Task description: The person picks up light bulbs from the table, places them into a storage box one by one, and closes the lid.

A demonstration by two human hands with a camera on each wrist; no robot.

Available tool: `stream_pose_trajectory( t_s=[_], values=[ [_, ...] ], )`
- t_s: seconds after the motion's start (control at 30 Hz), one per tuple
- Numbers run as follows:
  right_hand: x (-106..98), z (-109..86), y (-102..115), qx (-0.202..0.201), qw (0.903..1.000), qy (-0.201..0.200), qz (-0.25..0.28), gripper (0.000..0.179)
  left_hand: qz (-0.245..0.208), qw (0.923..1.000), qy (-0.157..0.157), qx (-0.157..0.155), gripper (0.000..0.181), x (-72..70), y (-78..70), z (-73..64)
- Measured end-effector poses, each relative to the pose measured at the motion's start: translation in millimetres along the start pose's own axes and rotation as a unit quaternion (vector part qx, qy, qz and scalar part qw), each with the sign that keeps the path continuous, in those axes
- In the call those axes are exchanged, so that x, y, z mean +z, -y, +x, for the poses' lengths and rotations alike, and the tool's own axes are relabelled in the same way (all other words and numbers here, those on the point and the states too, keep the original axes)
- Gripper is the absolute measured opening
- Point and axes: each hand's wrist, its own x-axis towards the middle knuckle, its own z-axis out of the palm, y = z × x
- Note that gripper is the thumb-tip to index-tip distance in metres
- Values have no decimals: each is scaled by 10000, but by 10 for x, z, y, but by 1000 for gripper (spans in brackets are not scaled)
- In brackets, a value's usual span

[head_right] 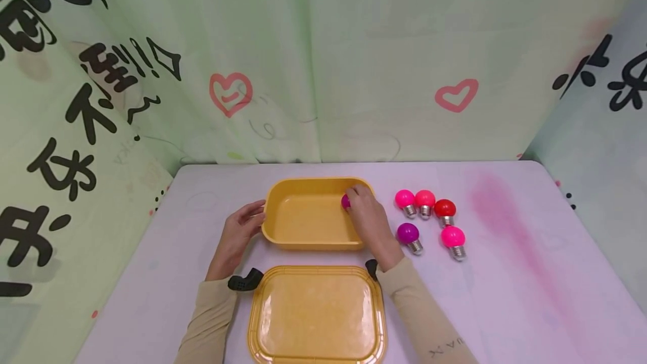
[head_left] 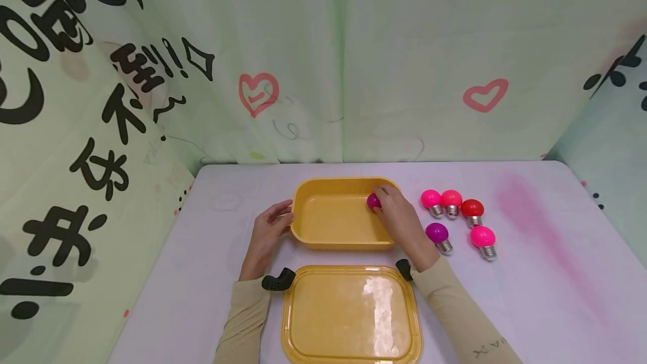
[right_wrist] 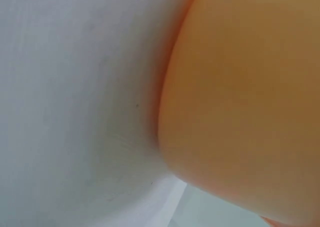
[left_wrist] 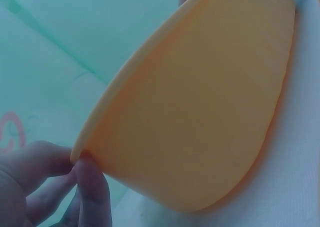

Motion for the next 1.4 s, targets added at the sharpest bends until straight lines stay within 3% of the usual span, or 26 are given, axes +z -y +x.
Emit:
stream_pose_trajectory(
  t_s=[0.4,0.83,1.4],
  values=[
    [-140,-93,19,-227,9995,-224,-40,41,27,10000,-35,-68,36,3,-3,3],
    [-331,-235,58,-132,9999,-107,-3,42,-1,9999,136,53,38,-28,9,-28],
    [-544,-526,-26,46,9994,136,-313,53,72,10000,40,-7,36,-8,-2,-21]
  ],
)
